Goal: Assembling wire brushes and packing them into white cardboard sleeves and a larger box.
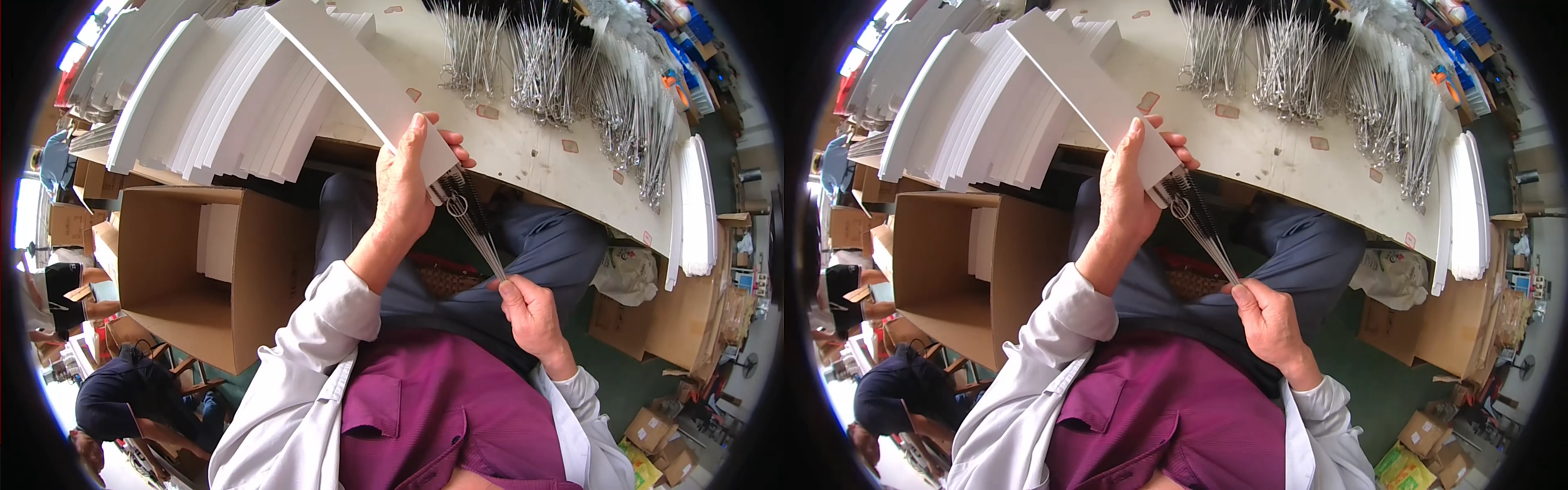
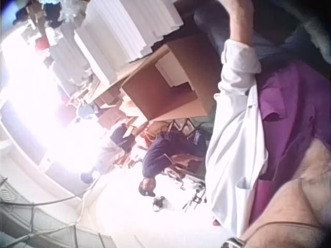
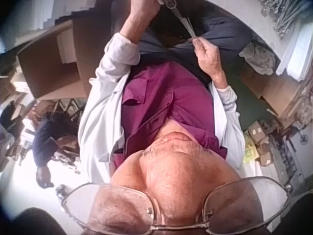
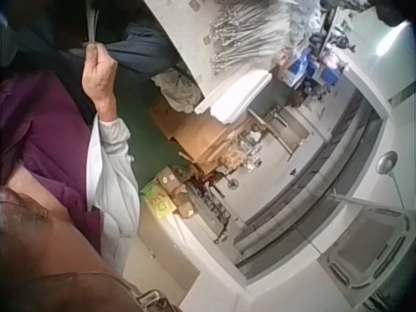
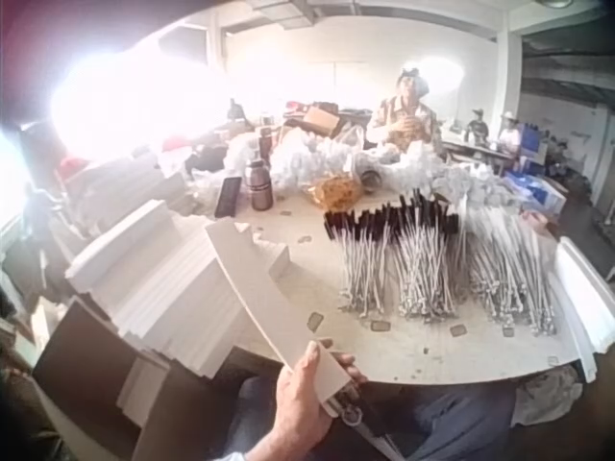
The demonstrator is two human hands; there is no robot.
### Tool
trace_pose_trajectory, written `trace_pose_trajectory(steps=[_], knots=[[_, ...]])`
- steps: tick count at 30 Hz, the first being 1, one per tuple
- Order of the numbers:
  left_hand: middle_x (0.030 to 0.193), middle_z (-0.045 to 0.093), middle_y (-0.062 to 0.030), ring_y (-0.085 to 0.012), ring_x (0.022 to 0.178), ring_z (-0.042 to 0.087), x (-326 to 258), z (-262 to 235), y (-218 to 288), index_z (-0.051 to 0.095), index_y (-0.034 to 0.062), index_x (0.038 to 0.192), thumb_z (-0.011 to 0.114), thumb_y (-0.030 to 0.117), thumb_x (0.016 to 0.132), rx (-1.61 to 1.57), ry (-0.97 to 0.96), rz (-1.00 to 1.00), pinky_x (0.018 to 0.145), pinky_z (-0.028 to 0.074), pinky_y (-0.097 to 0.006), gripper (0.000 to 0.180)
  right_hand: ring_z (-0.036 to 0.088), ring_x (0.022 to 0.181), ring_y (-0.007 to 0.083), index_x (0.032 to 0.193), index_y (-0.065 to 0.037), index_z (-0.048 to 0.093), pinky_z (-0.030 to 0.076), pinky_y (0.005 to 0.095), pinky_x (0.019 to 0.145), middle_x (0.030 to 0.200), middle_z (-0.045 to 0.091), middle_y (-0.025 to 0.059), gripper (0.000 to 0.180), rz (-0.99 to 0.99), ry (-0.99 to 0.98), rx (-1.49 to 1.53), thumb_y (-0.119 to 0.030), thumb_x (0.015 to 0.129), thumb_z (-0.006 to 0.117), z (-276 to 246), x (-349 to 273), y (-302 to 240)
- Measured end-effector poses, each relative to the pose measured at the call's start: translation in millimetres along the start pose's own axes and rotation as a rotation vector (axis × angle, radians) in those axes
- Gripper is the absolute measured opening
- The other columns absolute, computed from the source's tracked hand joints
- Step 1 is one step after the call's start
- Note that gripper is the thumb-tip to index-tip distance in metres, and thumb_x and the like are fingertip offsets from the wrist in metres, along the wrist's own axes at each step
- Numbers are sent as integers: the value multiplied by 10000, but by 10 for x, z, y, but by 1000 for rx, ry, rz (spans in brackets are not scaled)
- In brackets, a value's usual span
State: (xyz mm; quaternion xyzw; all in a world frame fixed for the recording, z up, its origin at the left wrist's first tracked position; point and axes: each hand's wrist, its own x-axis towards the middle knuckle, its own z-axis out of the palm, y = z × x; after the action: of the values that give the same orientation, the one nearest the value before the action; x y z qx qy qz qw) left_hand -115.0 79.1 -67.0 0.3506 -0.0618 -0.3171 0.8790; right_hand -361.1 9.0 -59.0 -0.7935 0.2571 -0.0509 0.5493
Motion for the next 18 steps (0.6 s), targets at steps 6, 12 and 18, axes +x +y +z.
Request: trace_pose_trajectory(steps=[6,12,18], knots=[[972,648,-176,-254,823,679,-12,-12,13,475,-16,1280,574,380,1031,20,28,59,796,588,-430,478,389,514,33,980,37,687,324,235,471,571,442,-45,400,43,-72,122,-307,1087,513,66,30,-81],[946,649,-166,-267,817,682,-6,-39,-2,482,-3,1257,572,402,1027,14,-16,5,780,584,-429,474,393,527,39,1011,9,717,337,239,483,589,434,-50,364,252,-220,295,-283,1085,514,-2,72,-71],[940,652,-166,-281,812,689,-56,-27,-73,486,2,1219,574,413,1023,24,-49,-50,765,582,-429,463,384,510,32,1017,-10,727,332,224,461,584,425,-54,378,310,-280,353,-326,1074,526,-168,205,-32]])
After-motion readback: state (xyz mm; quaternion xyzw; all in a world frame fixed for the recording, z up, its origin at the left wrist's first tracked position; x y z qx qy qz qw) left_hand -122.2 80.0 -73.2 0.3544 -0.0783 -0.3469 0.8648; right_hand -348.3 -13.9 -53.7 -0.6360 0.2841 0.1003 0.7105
